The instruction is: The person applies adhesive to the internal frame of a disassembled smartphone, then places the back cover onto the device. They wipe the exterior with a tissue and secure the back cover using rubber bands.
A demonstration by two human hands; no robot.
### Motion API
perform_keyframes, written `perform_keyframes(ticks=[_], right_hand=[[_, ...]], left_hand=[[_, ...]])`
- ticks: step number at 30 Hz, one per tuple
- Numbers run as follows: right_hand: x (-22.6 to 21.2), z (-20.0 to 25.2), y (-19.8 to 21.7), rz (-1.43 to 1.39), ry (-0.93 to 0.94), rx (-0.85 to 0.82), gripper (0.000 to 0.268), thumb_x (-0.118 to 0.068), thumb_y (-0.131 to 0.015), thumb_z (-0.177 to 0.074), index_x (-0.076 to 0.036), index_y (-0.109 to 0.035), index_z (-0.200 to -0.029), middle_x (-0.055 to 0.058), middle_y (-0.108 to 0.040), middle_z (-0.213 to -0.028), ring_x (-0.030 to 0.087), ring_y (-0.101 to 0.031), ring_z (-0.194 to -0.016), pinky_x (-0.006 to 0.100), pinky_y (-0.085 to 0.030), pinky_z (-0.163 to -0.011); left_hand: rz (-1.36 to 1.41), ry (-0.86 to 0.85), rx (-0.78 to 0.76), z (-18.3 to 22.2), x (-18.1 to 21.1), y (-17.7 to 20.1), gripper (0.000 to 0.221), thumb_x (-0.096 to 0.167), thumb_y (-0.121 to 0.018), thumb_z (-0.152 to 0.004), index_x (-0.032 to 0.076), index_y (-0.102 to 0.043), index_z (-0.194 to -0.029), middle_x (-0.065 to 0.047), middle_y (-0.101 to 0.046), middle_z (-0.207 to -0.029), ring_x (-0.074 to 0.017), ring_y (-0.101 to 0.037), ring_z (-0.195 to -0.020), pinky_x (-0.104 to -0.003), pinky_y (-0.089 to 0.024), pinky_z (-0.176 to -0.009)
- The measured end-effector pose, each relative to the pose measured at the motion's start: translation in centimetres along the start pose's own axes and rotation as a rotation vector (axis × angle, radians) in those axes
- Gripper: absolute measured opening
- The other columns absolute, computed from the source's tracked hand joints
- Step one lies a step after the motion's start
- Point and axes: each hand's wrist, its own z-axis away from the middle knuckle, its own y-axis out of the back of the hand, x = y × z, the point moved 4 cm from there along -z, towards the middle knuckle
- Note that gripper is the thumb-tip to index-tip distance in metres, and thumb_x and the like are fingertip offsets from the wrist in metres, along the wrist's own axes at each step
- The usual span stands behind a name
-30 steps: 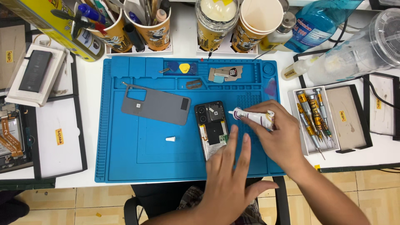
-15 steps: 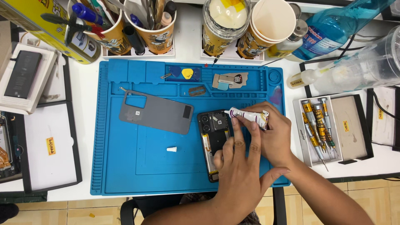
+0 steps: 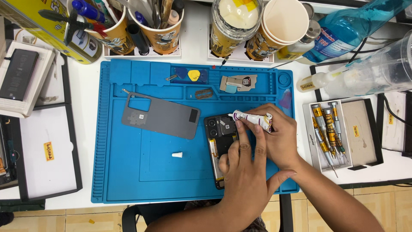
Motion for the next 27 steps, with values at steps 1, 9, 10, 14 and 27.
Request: perform_keyframes(ticks=[1, 9, 10, 14, 27], right_hand=[[0.0, 0.0, 0.0, 0.001, 0.001, 0.000, 0.013, -0.012, -0.077, -0.093, -0.005, -0.074, -0.103, 0.010, -0.074, -0.102, 0.021, -0.072, -0.095, 0.030, -0.058, -0.084], [0.3, 0.1, 0.0, 0.000, 0.007, 0.007, 0.010, -0.011, -0.078, -0.093, -0.005, -0.074, -0.101, 0.009, -0.074, -0.100, 0.020, -0.071, -0.092, 0.030, -0.058, -0.083], [0.3, 0.2, 0.0, 0.000, 0.008, 0.006, 0.010, -0.011, -0.078, -0.093, -0.005, -0.074, -0.101, 0.009, -0.074, -0.100, 0.020, -0.071, -0.092, 0.030, -0.058, -0.083], [0.7, 0.5, 0.5, 0.009, 0.014, -0.003, 0.008, -0.010, -0.076, -0.096, -0.004, -0.074, -0.101, 0.010, -0.073, -0.100, 0.021, -0.069, -0.092, 0.032, -0.055, -0.084], [2.2, 1.9, 0.1, 0.118, -0.112, 0.010, 0.015, -0.002, -0.085, -0.105, 0.003, -0.073, -0.114, 0.014, -0.071, -0.113, 0.021, -0.066, -0.106, 0.031, -0.051, -0.092]], left_hand=[[0.000, 0.000, 0.001, 0.0, 0.0, 0.0, 0.104, 0.083, -0.041, -0.093, 0.008, -0.029, -0.164, -0.026, -0.036, -0.166, -0.0338, -0.054, -0.128, -0.045, -0.040, -0.094], [0.034, 0.002, -0.009, 0.0, 0.1, 0.0, 0.103, 0.080, -0.041, -0.094, 0.007, -0.027, -0.164, -0.028, -0.034, -0.166, -0.0358, -0.054, -0.130, -0.046, -0.041, -0.092], [0.034, 0.002, -0.009, 0.0, 0.1, -0.1, 0.103, 0.080, -0.041, -0.094, 0.007, -0.027, -0.164, -0.028, -0.034, -0.166, -0.0358, -0.054, -0.130, -0.046, -0.041, -0.092], [0.092, 0.011, 0.002, -0.4, 0.6, 0.4, 0.100, 0.076, -0.038, -0.094, 0.005, -0.030, -0.163, -0.030, -0.039, -0.164, -0.0410, -0.056, -0.122, -0.050, -0.043, -0.087], [0.492, 0.044, 0.051, 0.3, 0.1, 1.2, 0.088, 0.056, -0.018, -0.100, -0.001, -0.025, -0.166, -0.046, -0.031, -0.168, -0.0600, -0.048, -0.122, -0.068, -0.037, -0.077]])
